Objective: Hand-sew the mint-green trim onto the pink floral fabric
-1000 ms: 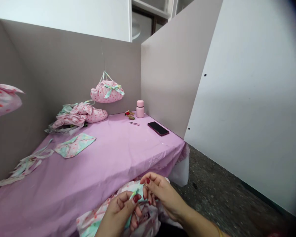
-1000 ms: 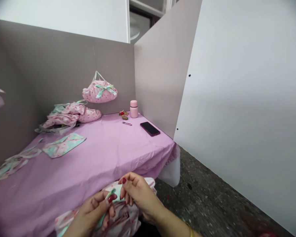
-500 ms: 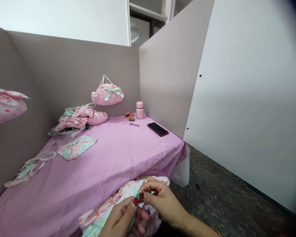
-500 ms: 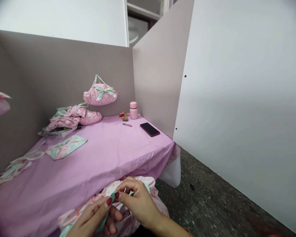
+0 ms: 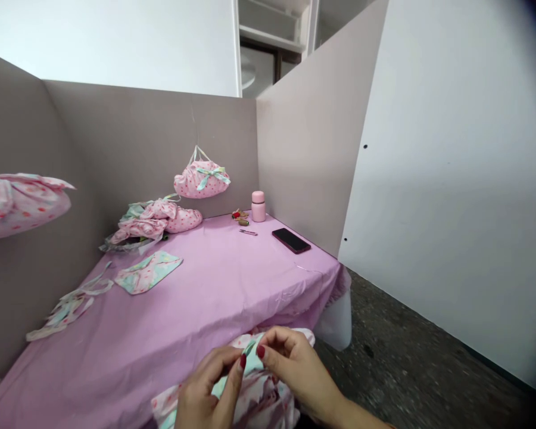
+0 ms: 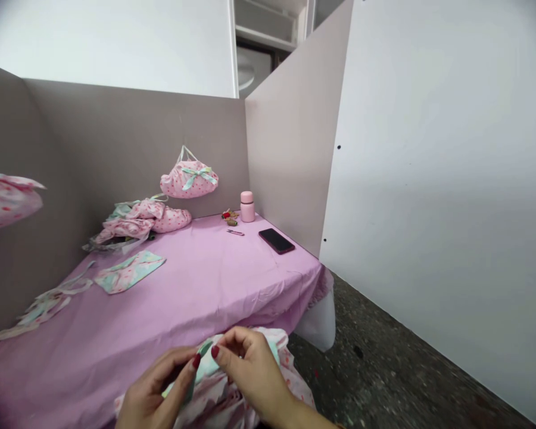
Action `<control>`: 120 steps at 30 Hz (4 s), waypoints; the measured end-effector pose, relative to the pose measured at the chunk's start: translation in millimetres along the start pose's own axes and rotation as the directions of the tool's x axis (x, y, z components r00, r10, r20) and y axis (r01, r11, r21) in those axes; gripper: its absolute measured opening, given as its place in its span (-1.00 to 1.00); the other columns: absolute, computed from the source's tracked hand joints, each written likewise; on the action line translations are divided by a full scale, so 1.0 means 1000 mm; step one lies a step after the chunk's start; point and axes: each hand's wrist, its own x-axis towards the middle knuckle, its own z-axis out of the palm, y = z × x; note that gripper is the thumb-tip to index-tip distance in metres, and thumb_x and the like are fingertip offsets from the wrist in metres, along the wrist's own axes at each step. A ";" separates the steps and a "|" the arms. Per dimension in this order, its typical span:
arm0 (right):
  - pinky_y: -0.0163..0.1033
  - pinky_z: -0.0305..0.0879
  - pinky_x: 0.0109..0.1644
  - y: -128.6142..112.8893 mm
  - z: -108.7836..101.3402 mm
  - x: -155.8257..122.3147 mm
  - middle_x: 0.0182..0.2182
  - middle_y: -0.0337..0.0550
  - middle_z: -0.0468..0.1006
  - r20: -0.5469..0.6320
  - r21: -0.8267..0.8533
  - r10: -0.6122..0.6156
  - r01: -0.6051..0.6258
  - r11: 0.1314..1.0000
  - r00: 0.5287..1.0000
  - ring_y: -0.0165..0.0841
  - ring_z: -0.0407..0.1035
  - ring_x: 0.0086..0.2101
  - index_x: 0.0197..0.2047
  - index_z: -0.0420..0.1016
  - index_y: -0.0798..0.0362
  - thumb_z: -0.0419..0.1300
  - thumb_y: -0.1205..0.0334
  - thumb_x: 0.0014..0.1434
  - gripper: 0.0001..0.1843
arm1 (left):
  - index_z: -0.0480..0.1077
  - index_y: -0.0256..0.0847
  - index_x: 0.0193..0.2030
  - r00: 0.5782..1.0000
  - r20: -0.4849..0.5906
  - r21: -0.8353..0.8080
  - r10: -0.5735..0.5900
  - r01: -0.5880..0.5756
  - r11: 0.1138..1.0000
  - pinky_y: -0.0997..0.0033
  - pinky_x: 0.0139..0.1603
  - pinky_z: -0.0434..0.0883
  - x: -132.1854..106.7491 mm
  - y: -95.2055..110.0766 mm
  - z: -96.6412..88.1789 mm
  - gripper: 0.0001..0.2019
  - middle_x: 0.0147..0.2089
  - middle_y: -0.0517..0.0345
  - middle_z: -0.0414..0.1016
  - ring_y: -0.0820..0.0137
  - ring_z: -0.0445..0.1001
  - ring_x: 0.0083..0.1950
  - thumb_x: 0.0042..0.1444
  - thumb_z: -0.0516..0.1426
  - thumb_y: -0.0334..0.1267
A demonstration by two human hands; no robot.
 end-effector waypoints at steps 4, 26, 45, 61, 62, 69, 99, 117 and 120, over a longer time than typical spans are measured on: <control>-0.37 0.19 -0.34 -0.006 0.010 0.000 -0.48 -0.18 0.45 0.057 -0.061 -0.058 0.062 0.996 0.997 -0.43 0.27 -0.44 -0.35 0.51 0.17 0.24 0.13 0.05 -0.77 | 0.42 -0.18 -0.13 0.932 -0.027 0.381 0.362 -0.325 0.866 0.48 -0.20 0.47 -0.001 -0.010 -0.003 -0.83 -0.22 0.07 0.58 0.36 0.54 -0.20 0.13 0.11 -0.37; -0.42 0.21 -0.58 -0.009 0.018 0.000 -0.51 -0.11 0.48 -0.046 -0.059 0.001 -0.004 0.998 0.999 -0.46 0.22 -0.57 -0.33 0.57 0.19 0.27 0.09 -0.03 -0.70 | 0.40 -0.29 -0.15 0.793 0.034 0.663 0.609 -0.474 0.580 0.44 -0.23 0.43 -0.006 -0.014 0.000 -0.83 -0.30 0.04 0.61 0.34 0.56 -0.30 0.10 0.11 -0.47; -0.40 0.23 -0.51 -0.013 0.019 0.001 -0.53 -0.13 0.51 -0.041 -0.101 -0.045 0.041 0.994 0.998 -0.46 0.28 -0.57 -0.34 0.60 0.15 0.24 0.12 0.03 -0.75 | 0.41 -0.28 -0.15 0.779 0.104 0.738 0.619 -0.477 0.476 0.43 -0.31 0.46 -0.007 -0.020 -0.006 -0.82 -0.29 0.08 0.63 0.32 0.58 -0.33 0.09 0.11 -0.42; -0.40 0.24 -0.54 -0.009 0.019 0.002 -0.47 -0.08 0.54 -0.057 -0.104 -0.044 0.038 0.994 0.997 -0.42 0.30 -0.52 -0.34 0.60 0.14 0.26 0.08 0.00 -0.71 | 0.42 -0.25 -0.13 0.793 0.123 0.767 0.597 -0.458 0.450 0.44 -0.31 0.43 -0.009 -0.021 -0.005 -0.81 -0.27 0.12 0.63 0.32 0.58 -0.30 0.12 0.08 -0.40; -0.40 0.24 -0.54 -0.008 0.019 0.002 -0.49 -0.10 0.53 -0.054 -0.105 -0.053 0.047 0.993 0.997 -0.43 0.29 -0.53 -0.34 0.60 0.14 0.25 0.07 0.01 -0.71 | 0.42 -0.25 -0.13 0.789 0.125 0.767 0.601 -0.461 0.447 0.43 -0.31 0.43 -0.009 -0.022 -0.005 -0.81 -0.27 0.12 0.63 0.31 0.58 -0.30 0.12 0.09 -0.40; -0.41 0.22 -0.55 -0.005 0.018 0.001 -0.51 -0.15 0.50 -0.057 -0.100 -0.063 0.057 0.993 0.996 -0.48 0.25 -0.58 -0.35 0.60 0.12 0.23 0.08 0.04 -0.73 | 0.41 -0.26 -0.14 0.806 0.093 0.727 0.585 -0.456 0.513 0.42 -0.34 0.44 -0.009 -0.021 -0.004 -0.82 -0.29 0.10 0.62 0.31 0.58 -0.32 0.09 0.12 -0.42; -0.42 0.16 -0.53 -0.007 0.020 -0.001 -0.57 -0.21 0.41 -0.052 -0.017 0.025 -0.026 1.000 0.998 -0.51 0.21 -0.58 -0.40 0.50 0.21 0.26 0.15 -0.02 -0.75 | 0.39 -0.13 -0.09 0.958 -0.205 0.109 0.200 -0.180 0.978 0.44 -0.24 0.45 -0.008 -0.016 0.013 -0.78 -0.23 0.11 0.55 0.32 0.53 -0.26 0.09 0.14 -0.27; -0.43 0.16 -0.52 -0.007 0.021 0.000 -0.57 -0.24 0.40 -0.036 0.007 -0.023 0.024 1.000 0.999 -0.53 0.20 -0.59 -0.43 0.51 0.18 0.27 0.17 -0.02 -0.80 | 0.50 -0.19 -0.15 0.997 0.016 -0.159 -0.081 0.083 0.984 0.38 -0.17 0.50 -0.001 -0.004 0.001 -0.77 -0.15 0.02 0.61 0.25 0.56 -0.16 0.17 0.05 -0.21; -0.42 0.18 -0.51 -0.005 0.021 0.001 -0.54 -0.21 0.43 -0.044 0.024 -0.019 0.020 1.000 0.999 -0.52 0.22 -0.58 -0.41 0.52 0.18 0.28 0.15 -0.02 -0.77 | 0.46 -0.17 -0.14 0.998 -0.056 -0.074 0.017 -0.021 0.997 0.39 -0.19 0.50 -0.003 -0.008 0.004 -0.78 -0.18 0.03 0.60 0.25 0.56 -0.18 0.09 0.14 -0.18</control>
